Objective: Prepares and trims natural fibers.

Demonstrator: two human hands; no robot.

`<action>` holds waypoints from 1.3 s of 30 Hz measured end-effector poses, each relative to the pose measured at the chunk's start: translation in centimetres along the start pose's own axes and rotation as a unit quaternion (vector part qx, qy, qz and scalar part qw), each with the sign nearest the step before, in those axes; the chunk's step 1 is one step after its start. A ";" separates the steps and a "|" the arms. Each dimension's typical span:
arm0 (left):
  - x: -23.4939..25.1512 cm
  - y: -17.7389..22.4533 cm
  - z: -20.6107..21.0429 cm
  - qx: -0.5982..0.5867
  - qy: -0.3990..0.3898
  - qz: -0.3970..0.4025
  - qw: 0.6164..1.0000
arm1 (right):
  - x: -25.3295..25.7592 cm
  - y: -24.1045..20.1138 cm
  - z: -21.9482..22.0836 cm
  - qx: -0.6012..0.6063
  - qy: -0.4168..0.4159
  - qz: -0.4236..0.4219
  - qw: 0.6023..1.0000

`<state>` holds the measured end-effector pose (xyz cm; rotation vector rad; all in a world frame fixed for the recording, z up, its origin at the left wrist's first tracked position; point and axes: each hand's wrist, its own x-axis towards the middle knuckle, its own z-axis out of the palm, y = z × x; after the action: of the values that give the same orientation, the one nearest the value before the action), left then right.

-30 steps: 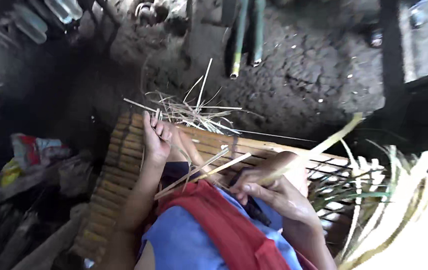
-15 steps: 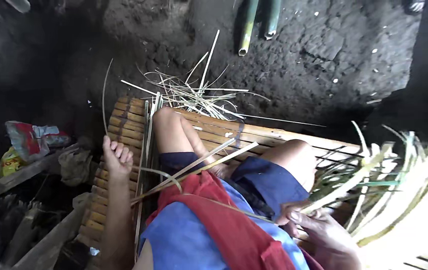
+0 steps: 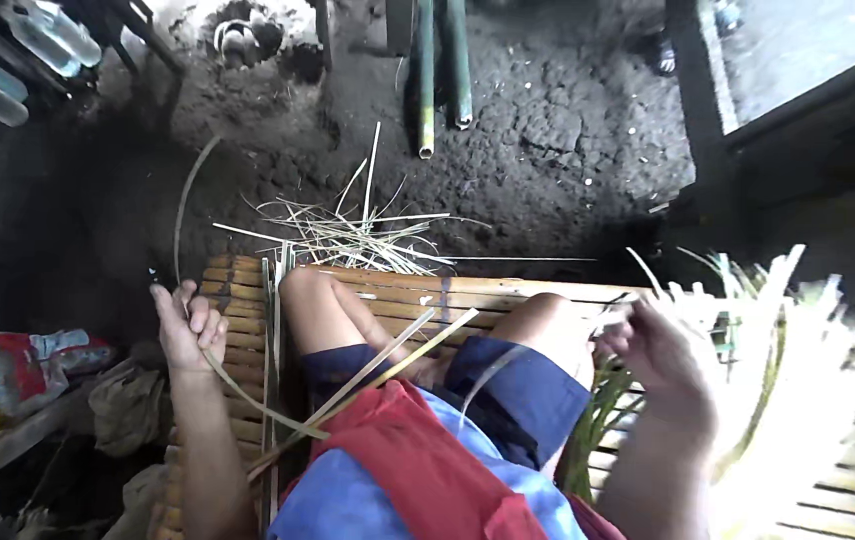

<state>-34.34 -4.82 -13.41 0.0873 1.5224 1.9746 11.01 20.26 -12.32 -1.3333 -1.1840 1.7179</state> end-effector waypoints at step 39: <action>-6.4 -21.0 19.0 0.490 -0.492 -0.207 0.689 | -11.6 13.3 1.0 -0.497 0.232 0.011 0.836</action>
<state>-12.08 10.68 -23.79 0.9752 1.4066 0.3452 13.56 4.65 -20.22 -2.1801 -1.8193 0.6126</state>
